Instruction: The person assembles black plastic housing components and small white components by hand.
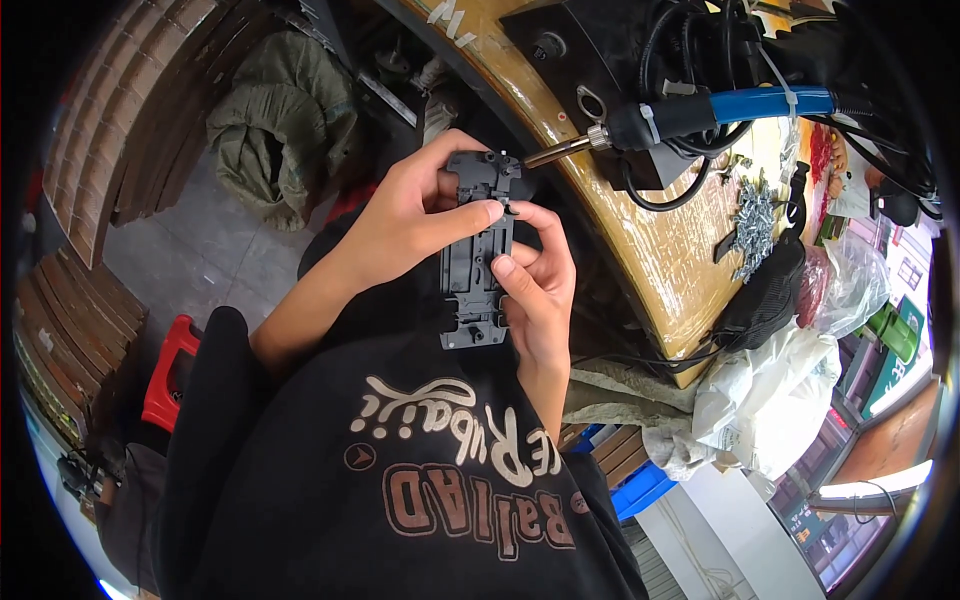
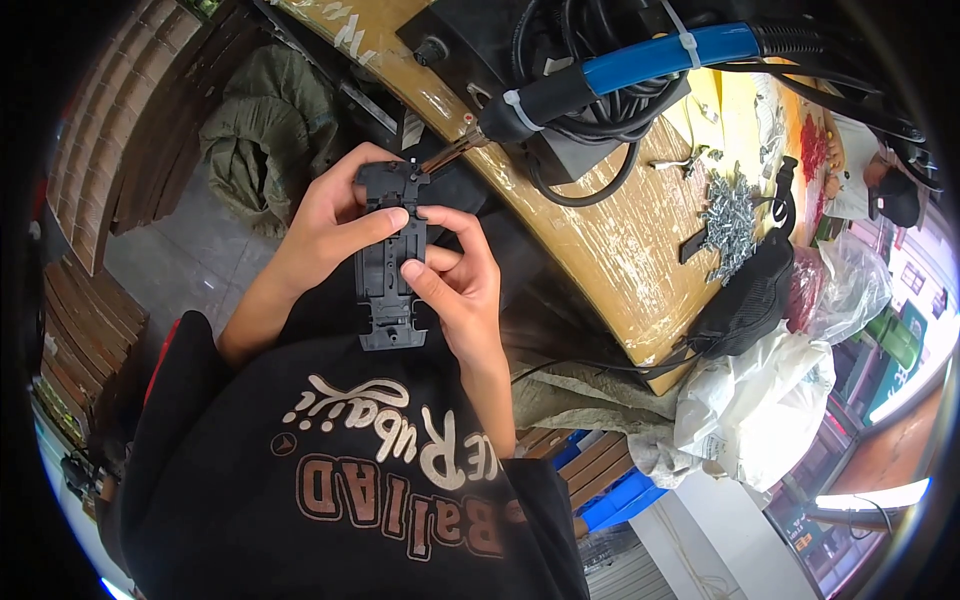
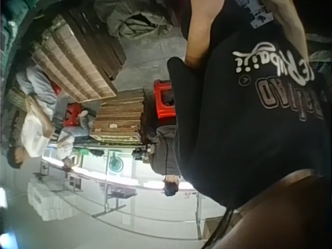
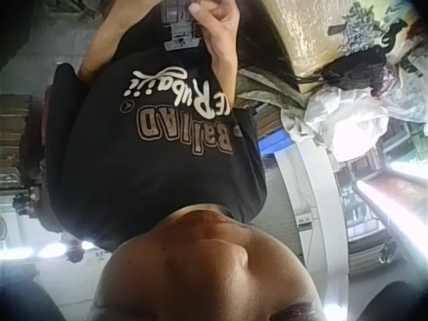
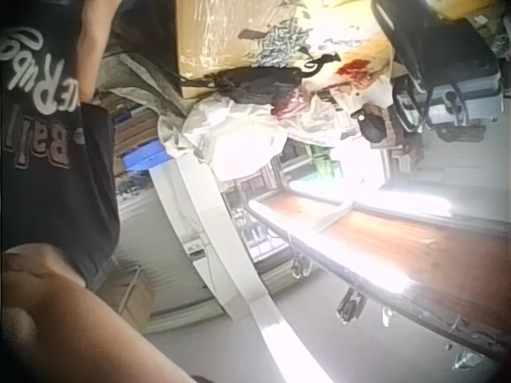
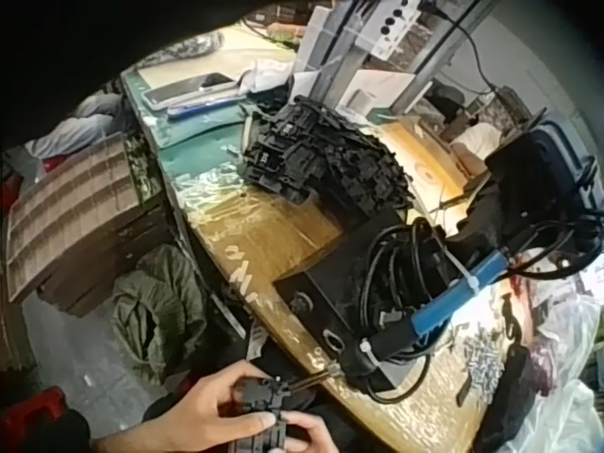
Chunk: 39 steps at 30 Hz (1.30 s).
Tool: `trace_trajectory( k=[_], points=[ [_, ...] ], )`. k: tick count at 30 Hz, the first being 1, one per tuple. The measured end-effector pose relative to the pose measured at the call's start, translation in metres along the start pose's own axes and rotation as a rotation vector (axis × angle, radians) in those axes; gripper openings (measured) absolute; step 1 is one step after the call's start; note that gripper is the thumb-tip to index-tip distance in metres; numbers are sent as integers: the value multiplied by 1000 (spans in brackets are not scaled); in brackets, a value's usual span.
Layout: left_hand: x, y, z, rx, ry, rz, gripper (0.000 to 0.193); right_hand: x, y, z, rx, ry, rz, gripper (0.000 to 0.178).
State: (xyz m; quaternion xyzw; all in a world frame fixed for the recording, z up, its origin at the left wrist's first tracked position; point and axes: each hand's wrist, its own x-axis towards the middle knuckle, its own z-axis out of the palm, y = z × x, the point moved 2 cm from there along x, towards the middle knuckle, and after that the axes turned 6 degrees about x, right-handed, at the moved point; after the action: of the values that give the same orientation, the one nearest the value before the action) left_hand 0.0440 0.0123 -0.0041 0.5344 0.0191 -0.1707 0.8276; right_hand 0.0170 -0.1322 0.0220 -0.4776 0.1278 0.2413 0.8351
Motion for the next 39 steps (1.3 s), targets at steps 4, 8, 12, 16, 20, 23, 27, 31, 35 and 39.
trace_trajectory(
  k=[4, 8, 12, 16, 20, 23, 27, 31, 35, 39],
  points=[
    [-6, 0, -1, -9, 5, 0, 27, -2, 2, 2, 6, -16, 14, 42],
    [-9, 1, 1, 12, -2, 12, 26, -5, 4, -1, 4, -27, 6, 42],
    [-8, 2, 2, 28, -6, 4, 26, -5, 2, -1, 11, -31, 0, 41],
    [-3, 3, 5, 9, 3, 26, 26, -2, 1, -5, 4, -22, -1, 41],
    [5, -16, -1, 1, 9, -98, 25, 4, 8, -13, -140, 6, 53, 42],
    [9, -30, 6, 62, 31, -87, 26, 2, 13, -32, -63, -30, 156, 43],
    [9, -36, 10, 152, -16, -58, 25, -4, 19, -39, -16, -139, 251, 30],
    [14, -56, 23, 442, -117, -86, 22, -11, 34, -70, -172, -73, 184, 25],
    [19, -64, 45, 989, -418, -153, 45, -33, 45, -122, -263, 123, 54, 30],
    [20, -69, 67, 1166, -638, -220, 53, -66, 40, -164, -241, 316, -78, 40]
  ],
)
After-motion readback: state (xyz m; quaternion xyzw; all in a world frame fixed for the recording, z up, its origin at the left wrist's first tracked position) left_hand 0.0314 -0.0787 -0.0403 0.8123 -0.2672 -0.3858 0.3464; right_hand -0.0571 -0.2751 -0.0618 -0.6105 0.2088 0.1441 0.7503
